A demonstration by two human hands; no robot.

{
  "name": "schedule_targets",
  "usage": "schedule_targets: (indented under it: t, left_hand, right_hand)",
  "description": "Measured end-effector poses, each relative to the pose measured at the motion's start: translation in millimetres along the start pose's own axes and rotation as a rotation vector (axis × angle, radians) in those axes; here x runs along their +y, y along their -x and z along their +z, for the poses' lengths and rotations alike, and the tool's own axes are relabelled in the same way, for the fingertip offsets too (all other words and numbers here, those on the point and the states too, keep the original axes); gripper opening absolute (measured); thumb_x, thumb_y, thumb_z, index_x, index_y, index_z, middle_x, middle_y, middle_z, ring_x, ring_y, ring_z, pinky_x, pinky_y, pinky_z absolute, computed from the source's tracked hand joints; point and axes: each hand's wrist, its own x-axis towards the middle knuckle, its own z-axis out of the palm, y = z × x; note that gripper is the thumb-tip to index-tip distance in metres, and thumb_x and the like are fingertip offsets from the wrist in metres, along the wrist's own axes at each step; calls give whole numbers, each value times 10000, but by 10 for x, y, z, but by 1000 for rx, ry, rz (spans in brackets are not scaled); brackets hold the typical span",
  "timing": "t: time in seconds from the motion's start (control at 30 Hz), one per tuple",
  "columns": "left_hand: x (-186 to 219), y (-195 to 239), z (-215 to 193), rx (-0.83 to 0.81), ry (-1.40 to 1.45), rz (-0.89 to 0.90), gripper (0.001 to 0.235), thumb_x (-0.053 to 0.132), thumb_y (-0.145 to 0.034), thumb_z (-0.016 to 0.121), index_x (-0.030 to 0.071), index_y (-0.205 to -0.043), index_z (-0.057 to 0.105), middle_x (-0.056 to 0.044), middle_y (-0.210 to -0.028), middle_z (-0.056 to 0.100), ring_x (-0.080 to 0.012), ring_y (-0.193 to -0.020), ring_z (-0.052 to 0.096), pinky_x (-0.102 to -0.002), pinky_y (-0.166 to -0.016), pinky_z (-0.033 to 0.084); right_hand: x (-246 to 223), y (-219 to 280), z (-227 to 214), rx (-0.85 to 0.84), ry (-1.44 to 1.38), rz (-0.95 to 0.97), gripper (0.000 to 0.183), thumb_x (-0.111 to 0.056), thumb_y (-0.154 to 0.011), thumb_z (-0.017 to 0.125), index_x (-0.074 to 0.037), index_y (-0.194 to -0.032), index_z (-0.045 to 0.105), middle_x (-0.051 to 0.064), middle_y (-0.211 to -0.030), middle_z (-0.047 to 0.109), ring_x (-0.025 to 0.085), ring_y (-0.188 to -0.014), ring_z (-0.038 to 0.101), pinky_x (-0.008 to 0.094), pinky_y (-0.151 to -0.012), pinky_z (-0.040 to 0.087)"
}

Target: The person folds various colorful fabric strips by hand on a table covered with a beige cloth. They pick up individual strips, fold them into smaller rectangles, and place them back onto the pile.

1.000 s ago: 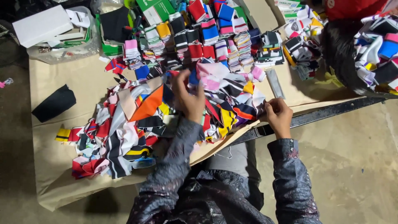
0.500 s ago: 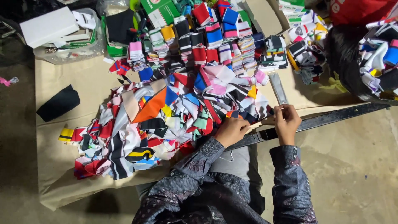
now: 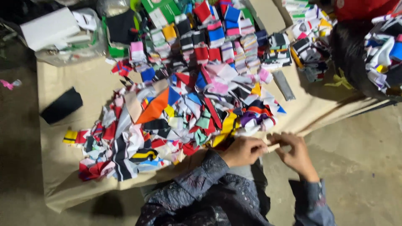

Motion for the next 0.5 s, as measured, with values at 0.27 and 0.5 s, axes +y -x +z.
schedule_targets:
  t: [0.27,0.5]
  left_hand:
    - [13,250,-156,-455,10,-287,184,103,-923,591,41,-1009,742,-230,-935,758,-423,-918,736,-460,-797,606]
    - [-195,815,-951,109,94,-380,211,156,-921,730,57,-1107,727,-141,-978,790,-230,-774,732,-308,-598,569]
  right_hand:
    - [450,88,293,-269,288,395,206,-120,-782,742,-179,-977,770,61,-895,811,312,-927,789,437,-823,583]
    - [-465,-72,253,154,203,453,453,-256,-807,812,-115,-1220,691,161,-1006,764,395,-844,746,441,-679,571]
